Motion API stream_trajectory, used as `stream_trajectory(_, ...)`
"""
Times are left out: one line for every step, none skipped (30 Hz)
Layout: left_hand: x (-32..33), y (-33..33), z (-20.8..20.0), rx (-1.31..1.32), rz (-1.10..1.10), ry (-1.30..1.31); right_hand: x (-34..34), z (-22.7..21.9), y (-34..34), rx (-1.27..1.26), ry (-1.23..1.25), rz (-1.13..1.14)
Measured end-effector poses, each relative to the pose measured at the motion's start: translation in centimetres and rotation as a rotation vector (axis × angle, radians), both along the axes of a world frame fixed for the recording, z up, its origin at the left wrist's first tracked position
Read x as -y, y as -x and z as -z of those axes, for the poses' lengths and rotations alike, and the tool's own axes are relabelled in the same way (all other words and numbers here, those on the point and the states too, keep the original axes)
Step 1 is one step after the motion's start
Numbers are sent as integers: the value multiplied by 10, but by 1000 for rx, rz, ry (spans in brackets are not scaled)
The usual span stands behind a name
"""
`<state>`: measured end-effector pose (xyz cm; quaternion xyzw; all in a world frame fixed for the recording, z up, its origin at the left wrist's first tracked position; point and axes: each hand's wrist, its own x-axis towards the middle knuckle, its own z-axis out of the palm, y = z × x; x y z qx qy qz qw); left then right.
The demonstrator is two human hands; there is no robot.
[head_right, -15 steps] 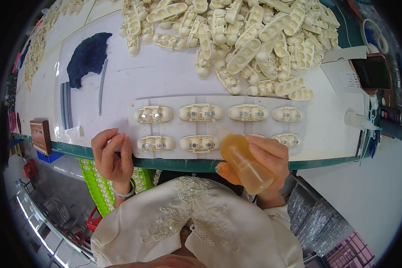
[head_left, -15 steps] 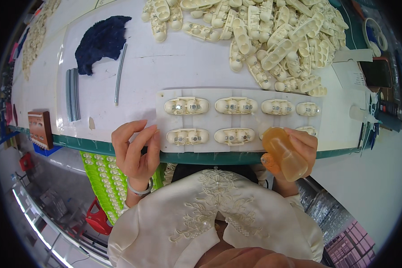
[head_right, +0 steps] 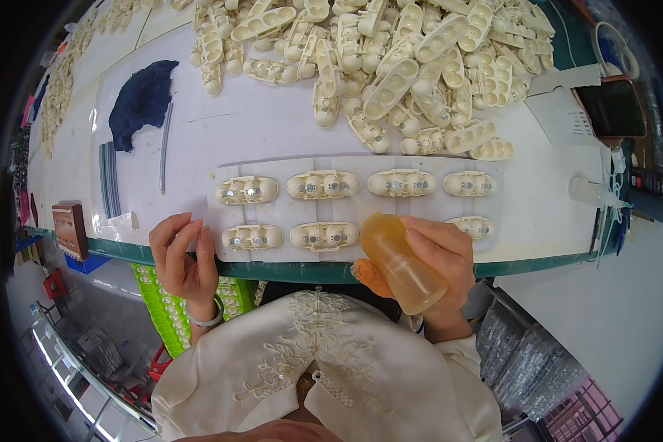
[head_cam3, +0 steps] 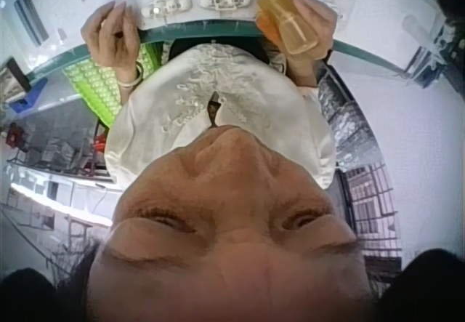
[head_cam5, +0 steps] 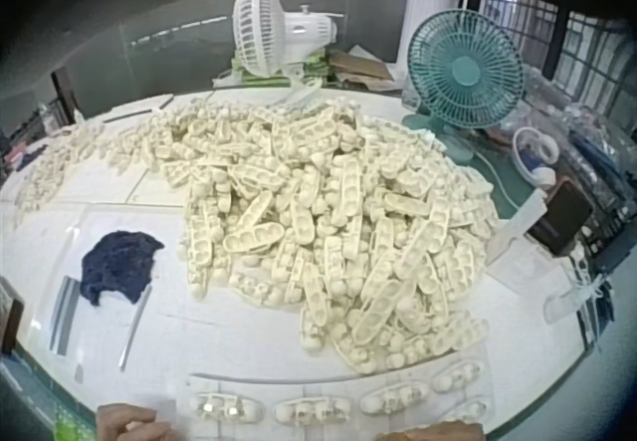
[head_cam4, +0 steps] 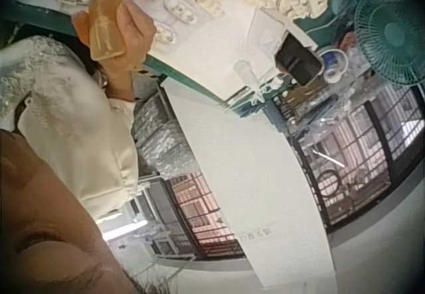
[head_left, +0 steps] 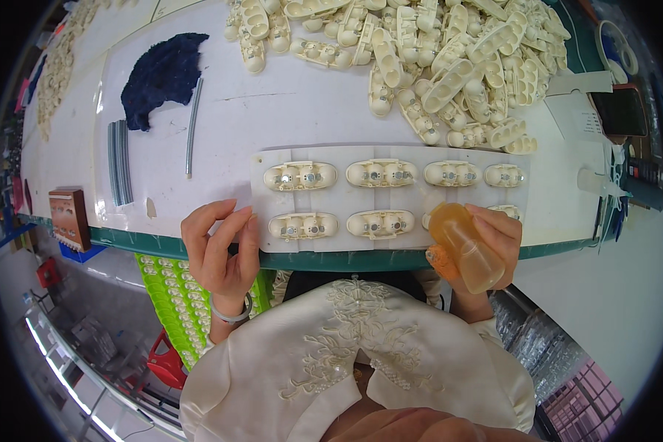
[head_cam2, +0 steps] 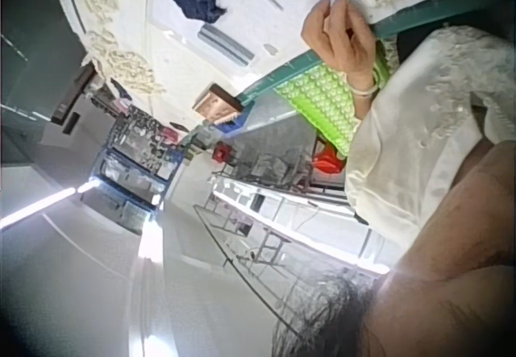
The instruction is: The person applies glue from a glue bottle to small plastic components, then assembles them on an assembly jig.
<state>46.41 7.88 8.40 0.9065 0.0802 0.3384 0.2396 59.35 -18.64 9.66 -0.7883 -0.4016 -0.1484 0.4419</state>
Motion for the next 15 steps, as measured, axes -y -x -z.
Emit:
stream_trajectory(0, 0, 0, 2, -4, 1, 2, 1, 0, -7, 6, -14)
stream_trajectory(1, -1, 0, 2, -2, 1, 4, 2, 1, -14, 12, -27)
stream_trajectory(1, -1, 0, 1, 0, 7, 4, 1, 2, -14, 12, -24)
stream_trajectory(1, -2, 0, 0, 2, 13, 3, -2, 4, -7, -11, 15)
stream_trajectory(1, -2, 0, -1, 2, 14, 2, -4, 5, 0, -33, 52)
stream_trajectory(1, -1, -1, -8, -4, 12, 11, -2, 4, 0, -32, 53)
stream_trajectory(0, -1, -1, -15, -10, 11, 27, 4, 0, -4, -10, 23)
stream_trajectory(1, -1, -1, -13, -2, 17, 34, 4, -2, -7, 15, -1)
stream_trajectory(1, -2, -2, -12, -3, 10, 35, 8, 1, -5, 21, 8)
stream_trajectory(1, -2, -2, -10, -4, 4, 31, 11, 5, -2, -46, 137)
stream_trajectory(1, -2, -2, -9, 3, 8, 27, 12, 7, 1, -116, 264)
stream_trajectory(1, -1, -2, -10, -7, 5, 27, 10, 6, 3, -113, 271)
stream_trajectory(1, -1, -2, -12, -18, 2, 27, 9, 3, -5, -96, 244)
stream_trajectory(1, -2, -2, -7, -22, -3, 26, 8, 2, -13, -82, 216)
stream_trajectory(1, -2, -1, -7, -17, -3, 25, 9, 2, -12, -82, 221)
